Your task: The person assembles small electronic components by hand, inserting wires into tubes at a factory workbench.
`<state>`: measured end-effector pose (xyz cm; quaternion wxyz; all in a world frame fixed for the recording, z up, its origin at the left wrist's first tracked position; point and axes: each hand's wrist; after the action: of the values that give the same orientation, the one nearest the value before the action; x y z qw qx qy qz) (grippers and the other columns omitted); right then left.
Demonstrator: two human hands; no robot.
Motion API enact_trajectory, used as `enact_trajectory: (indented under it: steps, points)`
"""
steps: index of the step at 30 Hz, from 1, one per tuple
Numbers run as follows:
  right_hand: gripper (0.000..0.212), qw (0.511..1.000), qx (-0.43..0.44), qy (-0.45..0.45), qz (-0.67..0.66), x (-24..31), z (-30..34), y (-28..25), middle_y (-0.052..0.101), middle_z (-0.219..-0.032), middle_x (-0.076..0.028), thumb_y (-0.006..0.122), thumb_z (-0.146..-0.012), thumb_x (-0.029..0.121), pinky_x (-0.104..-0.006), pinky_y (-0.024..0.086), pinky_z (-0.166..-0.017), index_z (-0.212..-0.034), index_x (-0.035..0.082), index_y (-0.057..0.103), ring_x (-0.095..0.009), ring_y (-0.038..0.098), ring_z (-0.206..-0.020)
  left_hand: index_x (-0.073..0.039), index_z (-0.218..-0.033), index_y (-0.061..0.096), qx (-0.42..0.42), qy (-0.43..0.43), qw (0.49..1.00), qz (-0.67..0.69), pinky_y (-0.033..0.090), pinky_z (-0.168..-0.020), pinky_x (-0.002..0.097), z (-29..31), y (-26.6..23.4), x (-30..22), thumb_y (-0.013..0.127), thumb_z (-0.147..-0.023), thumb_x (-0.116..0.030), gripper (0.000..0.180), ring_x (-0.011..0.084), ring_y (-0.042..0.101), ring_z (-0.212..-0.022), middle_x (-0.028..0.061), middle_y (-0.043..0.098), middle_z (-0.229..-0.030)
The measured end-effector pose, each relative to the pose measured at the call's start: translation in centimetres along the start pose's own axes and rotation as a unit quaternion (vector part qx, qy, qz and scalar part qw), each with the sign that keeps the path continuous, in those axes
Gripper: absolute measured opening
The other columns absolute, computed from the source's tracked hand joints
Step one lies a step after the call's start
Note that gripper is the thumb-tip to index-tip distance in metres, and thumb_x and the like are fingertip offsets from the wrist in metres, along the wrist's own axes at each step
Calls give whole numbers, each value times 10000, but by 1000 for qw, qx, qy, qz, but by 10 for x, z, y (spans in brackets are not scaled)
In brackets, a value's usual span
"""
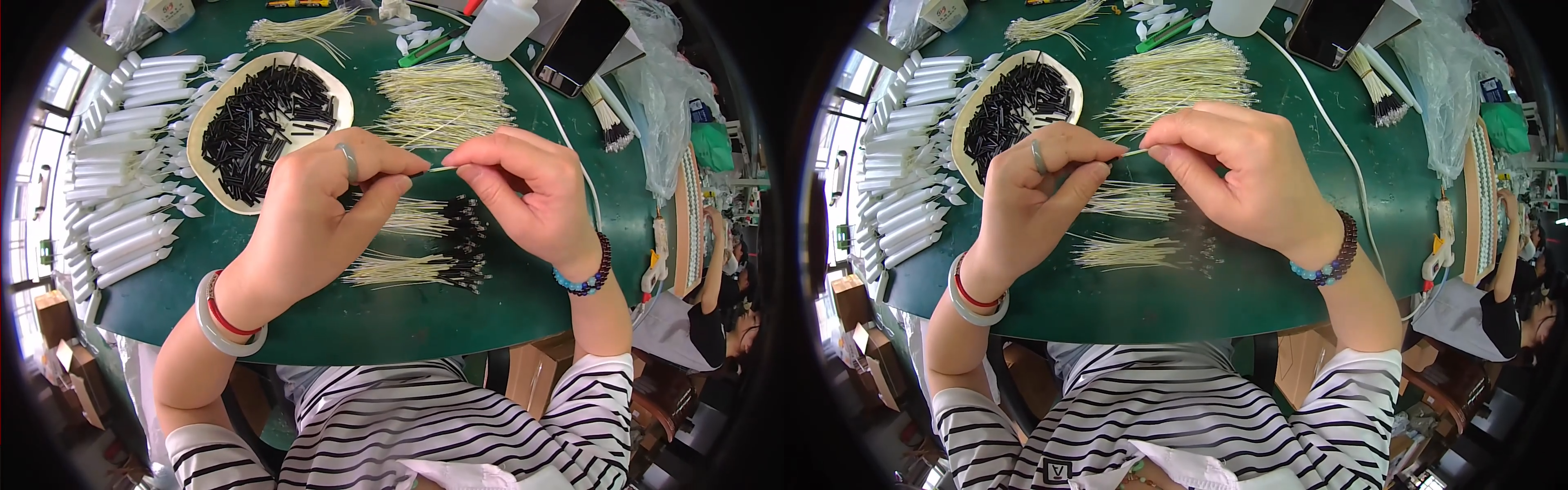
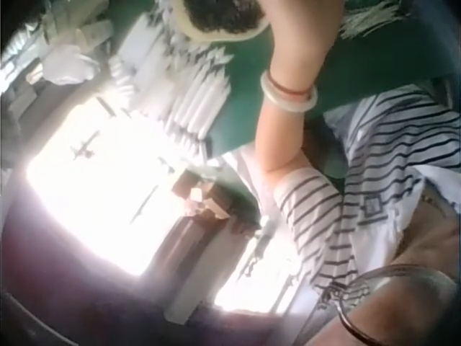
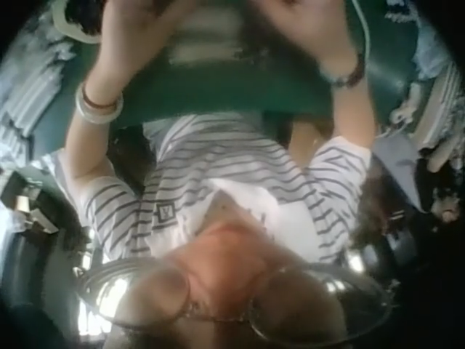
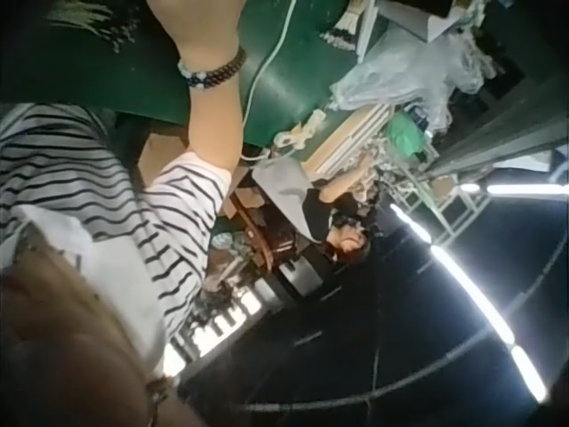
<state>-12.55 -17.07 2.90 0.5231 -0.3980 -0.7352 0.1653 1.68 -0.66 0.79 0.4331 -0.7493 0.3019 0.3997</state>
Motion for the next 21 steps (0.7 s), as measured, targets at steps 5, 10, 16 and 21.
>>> enact_trajectory:
  steps: [5,10,16,21]
  points:
    - [81,1000,6,3,3,2,0,1,615,-718,-65,632,-817,15,-276,445,-530,-885,48,659,-191,572,-602,7,-930,678,-38,55,998,10,473,-601,275,-2,5,5,620,-781,48,165,179,577,-646,98,627,-783]
    - [80,1000,9,3,6,2,0,1,608,-712,-66,631,-815,15,-278,442,-526,-882,49,659,-193,568,-599,7,-917,675,-36,61,997,-4,471,-600,276,-2,5,3,613,-776,54,161,178,573,-643,94,618,-773]
    - [81,1000,7,0,6,5,0,2,604,-709,-72,632,-812,15,-287,451,-527,-883,48,653,-206,576,-604,3,-916,676,-37,61,997,-13,476,-596,276,-2,4,1,619,-769,53,165,181,579,-640,92,620,-770]
    - [101,995,9,-47,83,10,0,7,618,-755,-93,657,-806,58,-316,484,-545,-901,32,636,-244,609,-643,3,-879,681,-67,90,989,-99,489,-610,250,0,5,-2,668,-718,79,179,171,622,-688,85,647,-789]
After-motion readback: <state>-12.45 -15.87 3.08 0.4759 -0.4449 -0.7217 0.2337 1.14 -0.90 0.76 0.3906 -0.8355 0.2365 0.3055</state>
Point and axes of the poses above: each hand's wrist, its own z-axis away from the middle knuckle, its own y-axis out of the palm, x = y × z
